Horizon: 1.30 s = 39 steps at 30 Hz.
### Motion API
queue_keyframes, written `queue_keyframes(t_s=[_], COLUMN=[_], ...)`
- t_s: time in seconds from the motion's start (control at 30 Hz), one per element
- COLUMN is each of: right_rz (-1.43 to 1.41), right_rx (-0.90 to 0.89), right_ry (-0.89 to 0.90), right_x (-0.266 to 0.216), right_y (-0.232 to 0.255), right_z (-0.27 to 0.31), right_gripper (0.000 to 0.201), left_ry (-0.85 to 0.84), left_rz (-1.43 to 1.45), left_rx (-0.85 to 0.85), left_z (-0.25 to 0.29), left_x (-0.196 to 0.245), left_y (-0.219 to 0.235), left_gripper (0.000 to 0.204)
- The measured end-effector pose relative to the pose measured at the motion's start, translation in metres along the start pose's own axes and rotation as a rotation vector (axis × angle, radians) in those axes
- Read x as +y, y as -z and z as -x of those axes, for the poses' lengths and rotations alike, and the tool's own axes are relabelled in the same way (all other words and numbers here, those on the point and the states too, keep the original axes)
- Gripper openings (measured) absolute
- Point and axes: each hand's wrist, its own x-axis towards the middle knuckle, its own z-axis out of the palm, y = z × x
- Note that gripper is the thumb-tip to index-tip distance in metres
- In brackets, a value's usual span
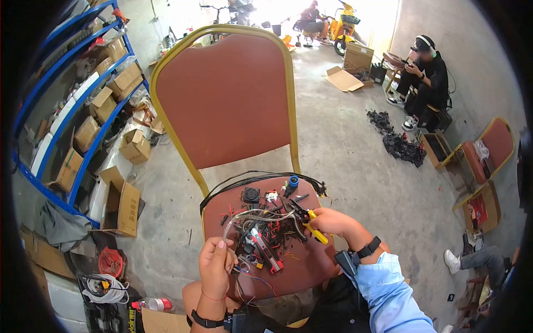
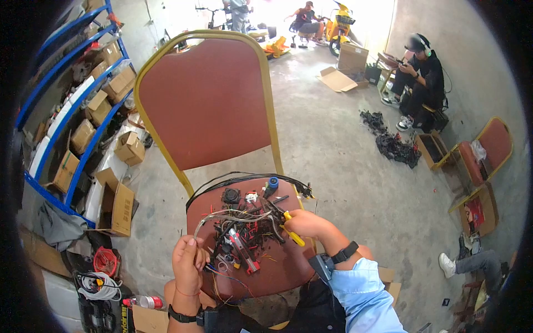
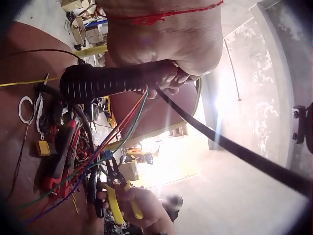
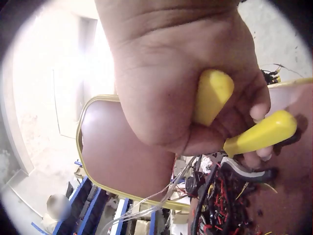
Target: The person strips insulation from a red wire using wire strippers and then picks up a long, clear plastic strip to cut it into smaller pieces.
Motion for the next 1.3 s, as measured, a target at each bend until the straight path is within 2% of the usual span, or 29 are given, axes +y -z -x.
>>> queue_keyframes(t_s=[0.17,0.37,0.47,0.57,0.7,0.83,0.93,1.03,1.07,1.17,1.27,1.3], right_rz=[0.001,0.117,0.078,-0.035,0.269,0.248,0.279,0.377,0.418,0.536,0.589,0.581], right_rx=[0.02,0.084,0.115,0.187,0.47,0.621,0.674,0.709,0.721,0.742,0.756,0.739], right_ry=[-0.016,-0.003,-0.003,-0.02,0.111,0.136,0.233,0.333,0.364,0.298,0.498,0.5], right_x=[-0.007,0.016,0.008,0.006,0.035,0.002,0.001,0.005,0.006,-0.011,0.005,0.005], right_y=[-0.001,0.002,0.004,0.001,0.01,0.001,-0.001,-0.004,-0.006,-0.023,-0.043,-0.051], right_z=[0.002,-0.016,-0.008,0.001,-0.01,0.013,0.011,0.005,0.004,0.021,0.012,0.011], right_gripper=[0.025,0.02,0.02,0.033,0.04,0.046,0.053,0.058,0.06,0.062,0.062,0.062], left_ry=[0.001,-0.017,-0.027,-0.026,-0.038,-0.034,0.03,0.183,0.218,0.383,0.525,0.54], left_rz=[-0.003,-0.005,-0.004,0.036,0.051,0.027,0.027,-0.224,-0.304,-0.317,-0.208,-0.188], left_rx=[0.002,0.035,0.074,0.078,-0.01,-0.09,-0.095,-0.014,-0.08,-0.174,-0.071,-0.051], left_z=[0.0,-0.002,-0.002,0.0,0.005,0.019,0.04,0.077,0.093,0.136,0.168,0.177], left_x=[0.0,-0.001,-0.001,0.006,0.015,0.029,0.047,0.062,0.057,0.072,0.069,0.071], left_y=[-0.001,0.001,0.002,0.004,0.009,0.002,0.0,-0.014,-0.005,-0.006,0.003,0.003], left_gripper=[0.022,0.022,0.022,0.023,0.026,0.029,0.027,0.035,0.034,0.021,0.023,0.023])
